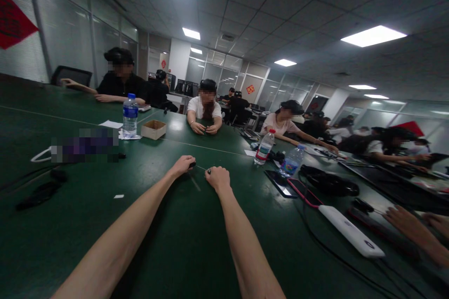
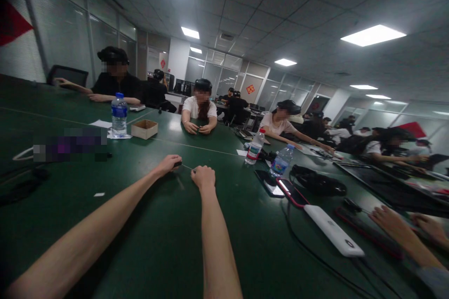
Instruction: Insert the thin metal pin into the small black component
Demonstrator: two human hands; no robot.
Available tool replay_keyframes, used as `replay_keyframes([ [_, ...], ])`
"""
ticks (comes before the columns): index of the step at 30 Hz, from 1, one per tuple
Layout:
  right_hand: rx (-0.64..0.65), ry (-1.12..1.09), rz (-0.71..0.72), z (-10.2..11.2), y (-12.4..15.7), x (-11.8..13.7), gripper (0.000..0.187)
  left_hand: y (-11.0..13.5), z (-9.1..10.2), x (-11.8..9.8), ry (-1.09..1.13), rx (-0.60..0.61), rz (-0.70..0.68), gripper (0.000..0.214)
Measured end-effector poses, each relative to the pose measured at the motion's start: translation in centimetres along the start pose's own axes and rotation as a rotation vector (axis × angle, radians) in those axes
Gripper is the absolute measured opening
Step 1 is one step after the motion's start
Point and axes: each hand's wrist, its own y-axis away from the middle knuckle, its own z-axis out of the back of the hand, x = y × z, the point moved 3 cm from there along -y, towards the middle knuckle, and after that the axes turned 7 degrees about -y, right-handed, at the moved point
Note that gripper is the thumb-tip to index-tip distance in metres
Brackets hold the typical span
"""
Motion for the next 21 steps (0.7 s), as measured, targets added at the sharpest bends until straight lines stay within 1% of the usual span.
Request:
replay_keyframes([
  [6,0.010,0.018,0.002,0.0,0.1,0.1,0.042,0.4,-0.1,-0.3,-0.011,0.008,0.017,0.031],
  [14,-0.001,0.013,0.035,-0.4,-0.2,-0.1,0.042,0.7,0.0,-0.7,-0.030,-0.023,0.012,0.027],
  [21,-0.030,-0.006,0.112,-0.4,-0.2,-0.2,0.039,0.9,-0.4,-1.2,-0.067,0.037,-0.023,0.026],
])
